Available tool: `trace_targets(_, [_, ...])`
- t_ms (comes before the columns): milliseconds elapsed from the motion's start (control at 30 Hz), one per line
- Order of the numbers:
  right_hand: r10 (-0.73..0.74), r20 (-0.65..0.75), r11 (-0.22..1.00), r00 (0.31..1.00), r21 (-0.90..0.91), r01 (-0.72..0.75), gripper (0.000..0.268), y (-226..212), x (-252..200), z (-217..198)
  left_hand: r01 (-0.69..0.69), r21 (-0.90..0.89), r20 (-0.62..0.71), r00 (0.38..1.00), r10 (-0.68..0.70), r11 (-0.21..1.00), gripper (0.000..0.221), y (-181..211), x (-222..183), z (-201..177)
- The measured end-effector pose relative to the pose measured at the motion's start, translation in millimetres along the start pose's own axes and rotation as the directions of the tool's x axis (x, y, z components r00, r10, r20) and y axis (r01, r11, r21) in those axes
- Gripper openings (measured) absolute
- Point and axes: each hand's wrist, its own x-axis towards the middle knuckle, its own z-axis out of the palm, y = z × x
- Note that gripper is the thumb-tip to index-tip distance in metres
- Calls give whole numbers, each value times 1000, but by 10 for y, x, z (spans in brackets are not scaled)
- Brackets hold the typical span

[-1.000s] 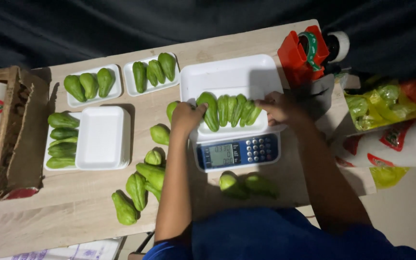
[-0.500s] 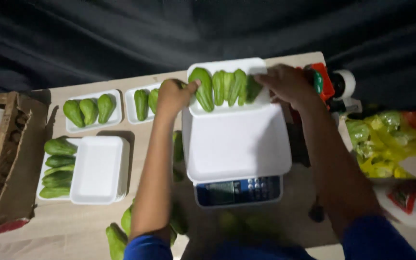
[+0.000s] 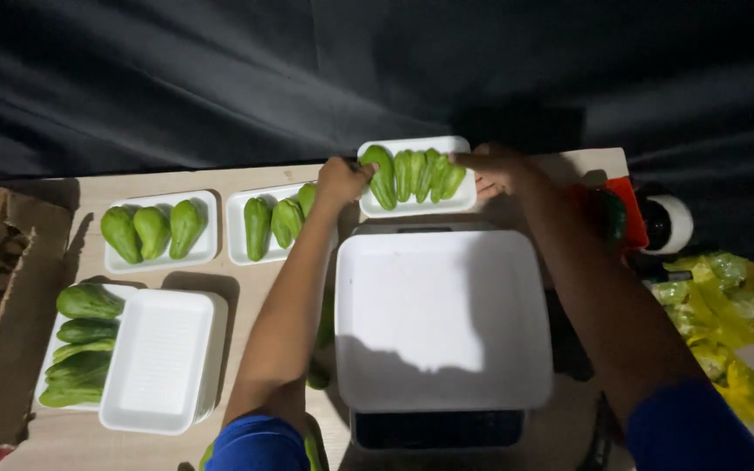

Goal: The person is weighing chayote on a digital scale and arranging them into styrofoam trays for retail packaging.

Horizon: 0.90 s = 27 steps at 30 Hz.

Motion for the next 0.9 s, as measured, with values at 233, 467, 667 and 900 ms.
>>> trace_targets(233, [55, 117, 997, 992, -57, -49, 79, 557, 651, 31, 65, 67, 68, 995, -70, 996, 48, -236, 109, 205])
trace_targets(467, [-12, 41, 1000, 999, 11, 11, 71, 368, 374, 59, 44, 86, 57, 997, -49, 995, 50, -199, 129, 202])
trace_targets(667, [-30, 59, 999, 998, 23, 29, 76, 259, 232, 143, 96, 69, 99, 990, -103, 993, 45, -251, 135, 162])
trace_targets(900, [-21, 29, 1000, 999, 0, 21, 81, 290, 152, 99, 105, 45, 82, 991, -108, 993, 41, -168, -62, 125])
